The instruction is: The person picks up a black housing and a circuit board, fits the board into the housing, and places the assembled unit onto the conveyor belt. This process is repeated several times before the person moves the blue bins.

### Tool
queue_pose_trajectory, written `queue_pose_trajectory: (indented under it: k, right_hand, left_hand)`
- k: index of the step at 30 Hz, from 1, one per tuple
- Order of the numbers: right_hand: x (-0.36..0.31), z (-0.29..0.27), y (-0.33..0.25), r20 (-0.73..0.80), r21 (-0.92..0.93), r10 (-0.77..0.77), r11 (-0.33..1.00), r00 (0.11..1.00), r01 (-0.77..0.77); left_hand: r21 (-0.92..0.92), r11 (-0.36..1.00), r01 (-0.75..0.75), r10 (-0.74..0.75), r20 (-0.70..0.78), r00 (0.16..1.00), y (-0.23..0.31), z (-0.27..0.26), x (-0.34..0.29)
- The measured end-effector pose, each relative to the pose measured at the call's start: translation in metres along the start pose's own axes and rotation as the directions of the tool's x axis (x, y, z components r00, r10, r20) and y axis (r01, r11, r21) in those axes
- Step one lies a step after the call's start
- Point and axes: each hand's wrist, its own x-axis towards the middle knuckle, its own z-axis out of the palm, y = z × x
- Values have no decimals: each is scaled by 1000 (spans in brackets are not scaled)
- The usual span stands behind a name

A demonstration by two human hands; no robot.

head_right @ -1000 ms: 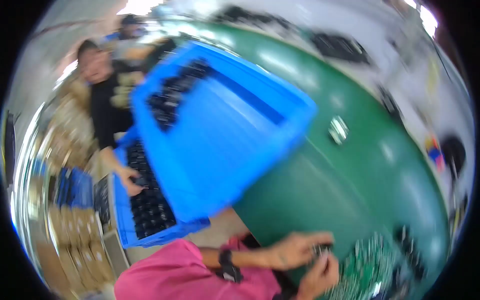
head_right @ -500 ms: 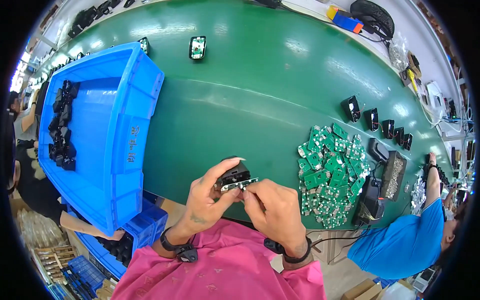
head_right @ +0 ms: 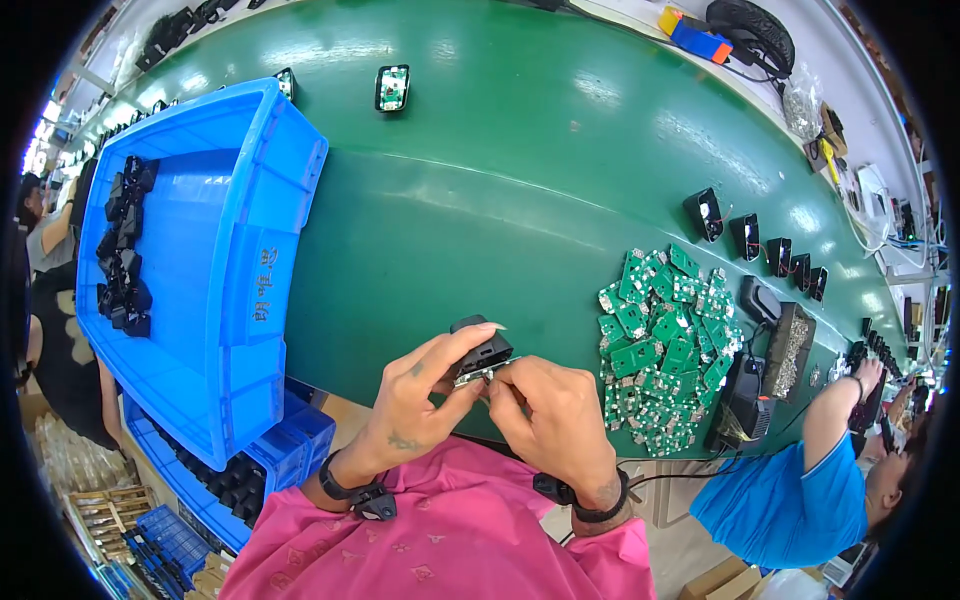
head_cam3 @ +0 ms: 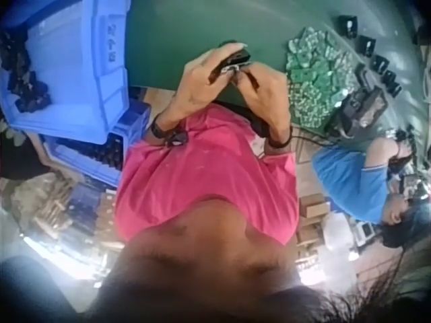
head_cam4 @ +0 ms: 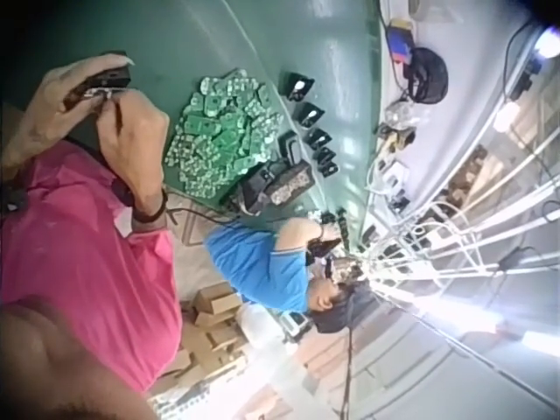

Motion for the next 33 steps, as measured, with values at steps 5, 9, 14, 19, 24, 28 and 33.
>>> queue_pose_trajectory:
  k: [5,9,14,19,24,28,33]
  right_hand:
    - [6,18,-3,36,-24,-76,997,996,77]
    - [-3,19,-2,27,-193,32,981,999,-26]
    - [-9,24,5,50,-49,105,994,993,-103]
    - [-14,43,24,-139,129,197,975,971,-179]
    - [-21,40,36,14,504,361,803,933,-318]
    - [-28,47,46,-158,612,334,772,929,-173]
    - [-25,37,24,-102,424,425,836,899,-347]
  left_hand:
    - [323,941,-97,123,-62,990,-1,-7,-10]
    - [460,883,-94,167,-121,979,-14,16,-15]
    - [19,996,-87,89,-217,972,-25,14,-17]
    - [-416,889,191,-244,-79,967,-15,-1,-23]
    - [-288,957,-33,22,-43,999,-26,-6,-20]
    - [-217,968,127,-97,142,985,-21,-14,-16]
    - [-130,988,-89,99,75,992,-26,-6,-19]
